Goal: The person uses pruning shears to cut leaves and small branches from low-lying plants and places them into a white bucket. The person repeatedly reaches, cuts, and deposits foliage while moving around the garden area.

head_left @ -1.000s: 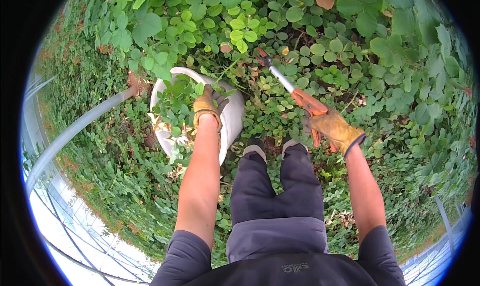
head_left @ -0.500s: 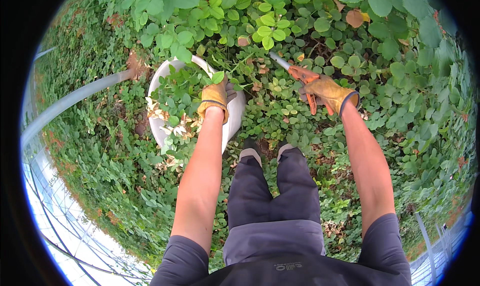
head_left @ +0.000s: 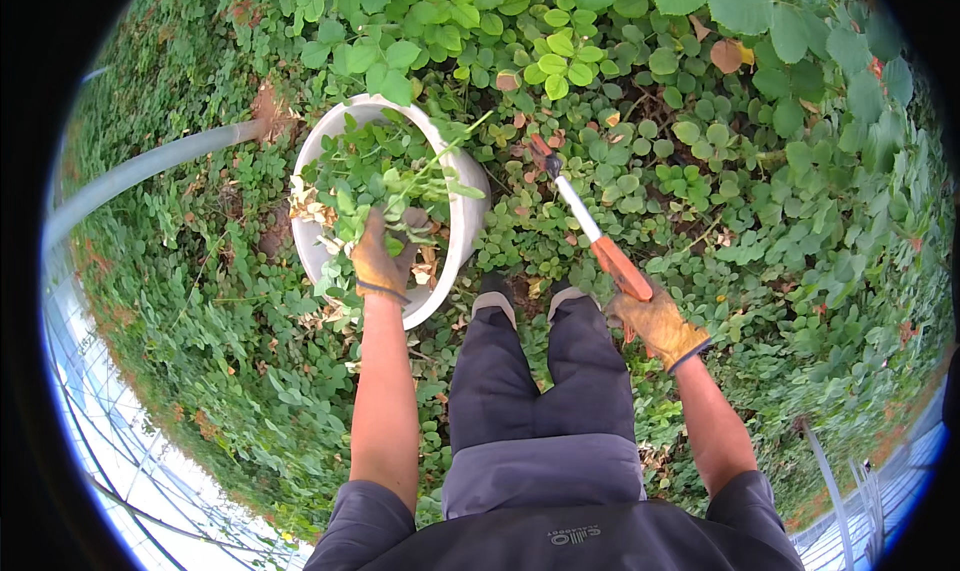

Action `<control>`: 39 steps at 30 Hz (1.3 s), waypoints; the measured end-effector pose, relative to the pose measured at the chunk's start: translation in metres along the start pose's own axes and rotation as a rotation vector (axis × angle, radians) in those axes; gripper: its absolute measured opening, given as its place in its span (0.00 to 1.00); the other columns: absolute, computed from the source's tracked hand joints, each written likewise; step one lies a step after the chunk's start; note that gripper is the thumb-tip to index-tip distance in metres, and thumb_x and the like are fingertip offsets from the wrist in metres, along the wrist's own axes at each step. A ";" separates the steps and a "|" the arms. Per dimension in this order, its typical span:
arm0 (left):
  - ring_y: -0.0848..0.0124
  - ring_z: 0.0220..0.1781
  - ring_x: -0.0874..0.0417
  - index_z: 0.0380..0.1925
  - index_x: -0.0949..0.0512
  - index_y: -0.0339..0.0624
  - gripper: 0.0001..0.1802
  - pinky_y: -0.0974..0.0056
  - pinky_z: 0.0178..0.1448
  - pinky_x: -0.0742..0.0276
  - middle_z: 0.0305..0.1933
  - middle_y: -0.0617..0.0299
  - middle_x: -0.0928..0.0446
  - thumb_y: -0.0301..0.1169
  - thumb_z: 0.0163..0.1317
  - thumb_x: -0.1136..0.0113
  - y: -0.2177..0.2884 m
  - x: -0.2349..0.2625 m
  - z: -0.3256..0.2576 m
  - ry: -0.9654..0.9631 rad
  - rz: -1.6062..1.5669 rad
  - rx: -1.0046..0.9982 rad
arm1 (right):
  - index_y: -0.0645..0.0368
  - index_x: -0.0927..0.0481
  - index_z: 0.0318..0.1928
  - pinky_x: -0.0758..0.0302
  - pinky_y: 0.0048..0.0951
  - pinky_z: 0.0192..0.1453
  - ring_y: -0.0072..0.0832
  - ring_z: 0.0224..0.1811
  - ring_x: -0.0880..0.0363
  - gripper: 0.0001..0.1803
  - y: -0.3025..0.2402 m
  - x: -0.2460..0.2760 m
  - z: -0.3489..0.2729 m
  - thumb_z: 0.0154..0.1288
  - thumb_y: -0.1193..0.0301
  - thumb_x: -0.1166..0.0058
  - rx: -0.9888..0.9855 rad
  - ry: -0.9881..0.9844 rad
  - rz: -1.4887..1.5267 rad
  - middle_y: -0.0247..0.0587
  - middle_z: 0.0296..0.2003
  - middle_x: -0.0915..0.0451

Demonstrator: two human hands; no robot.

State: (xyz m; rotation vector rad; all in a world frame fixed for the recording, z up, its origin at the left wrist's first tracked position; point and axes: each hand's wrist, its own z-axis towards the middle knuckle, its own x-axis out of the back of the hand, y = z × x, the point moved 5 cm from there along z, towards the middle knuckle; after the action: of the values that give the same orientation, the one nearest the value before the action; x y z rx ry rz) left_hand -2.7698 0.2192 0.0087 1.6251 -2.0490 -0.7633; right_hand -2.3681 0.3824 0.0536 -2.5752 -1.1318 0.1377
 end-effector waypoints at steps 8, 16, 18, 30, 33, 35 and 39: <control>0.50 0.47 0.11 0.50 0.29 0.38 0.25 0.46 0.55 0.08 0.46 0.47 0.18 0.52 0.79 0.48 -0.055 0.118 -0.034 0.072 -0.011 0.510 | 0.56 0.21 0.57 0.19 0.45 0.39 0.47 0.35 0.14 0.22 -0.032 -0.079 -0.036 0.65 0.62 0.38 0.271 -0.128 -0.474 0.50 0.37 0.14; 0.66 0.30 0.24 0.34 0.31 0.47 0.25 0.56 0.48 0.11 0.29 0.68 0.35 0.56 0.80 0.53 -0.085 0.141 -0.055 -0.226 0.016 0.726 | 0.58 0.24 0.68 0.23 0.33 0.36 0.28 0.31 0.26 0.29 -0.095 -0.230 0.040 0.67 0.68 0.42 -0.134 -0.579 0.106 0.35 0.32 0.25; 0.67 0.28 0.27 0.28 0.35 0.50 0.27 0.57 0.47 0.13 0.26 0.71 0.40 0.58 0.80 0.54 -0.094 0.151 -0.066 -0.431 -0.150 0.763 | 0.61 0.21 0.61 0.22 0.33 0.33 0.28 0.30 0.24 0.23 -0.096 -0.258 0.073 0.68 0.68 0.40 -0.033 -0.343 -0.052 0.39 0.33 0.24; 0.44 0.78 0.31 0.79 0.43 0.43 0.51 0.37 0.80 0.31 0.79 0.45 0.37 0.64 0.69 0.39 -0.182 0.161 -0.009 0.225 -0.958 0.485 | 0.76 0.31 0.66 0.09 0.49 0.53 0.49 0.42 0.09 0.29 -0.037 -0.141 -0.036 0.67 0.76 0.41 -0.187 -0.395 0.130 0.57 0.42 0.14; 0.54 0.53 0.13 0.60 0.30 0.40 0.27 0.46 0.58 0.10 0.56 0.54 0.20 0.50 0.76 0.41 -0.185 0.160 0.007 0.454 -0.955 0.412 | 0.77 0.31 0.66 0.10 0.56 0.53 0.56 0.47 0.10 0.30 -0.021 -0.093 -0.066 0.66 0.78 0.40 -0.153 -0.277 0.159 0.64 0.47 0.15; 0.55 0.49 0.12 0.56 0.29 0.36 0.22 0.48 0.55 0.08 0.50 0.53 0.18 0.43 0.76 0.42 -0.180 0.164 0.015 0.453 -0.818 0.434 | 0.78 0.28 0.62 0.09 0.56 0.51 0.56 0.47 0.10 0.27 -0.014 -0.074 -0.077 0.66 0.76 0.39 -0.010 -0.282 0.408 0.64 0.47 0.15; 0.57 0.46 0.13 0.52 0.30 0.34 0.17 0.53 0.53 0.08 0.46 0.53 0.19 0.35 0.72 0.42 -0.155 0.177 0.013 0.531 -0.695 0.420 | 0.79 0.28 0.59 0.08 0.58 0.49 0.56 0.45 0.10 0.23 0.011 -0.043 -0.073 0.68 0.77 0.41 0.116 -0.194 0.656 0.64 0.45 0.14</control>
State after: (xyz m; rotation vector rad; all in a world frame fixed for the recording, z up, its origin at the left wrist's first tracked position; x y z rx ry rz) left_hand -2.7035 0.0236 -0.1041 2.4941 -1.3083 -0.0399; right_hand -2.3743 0.3253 0.1168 -2.7642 -0.2741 0.5911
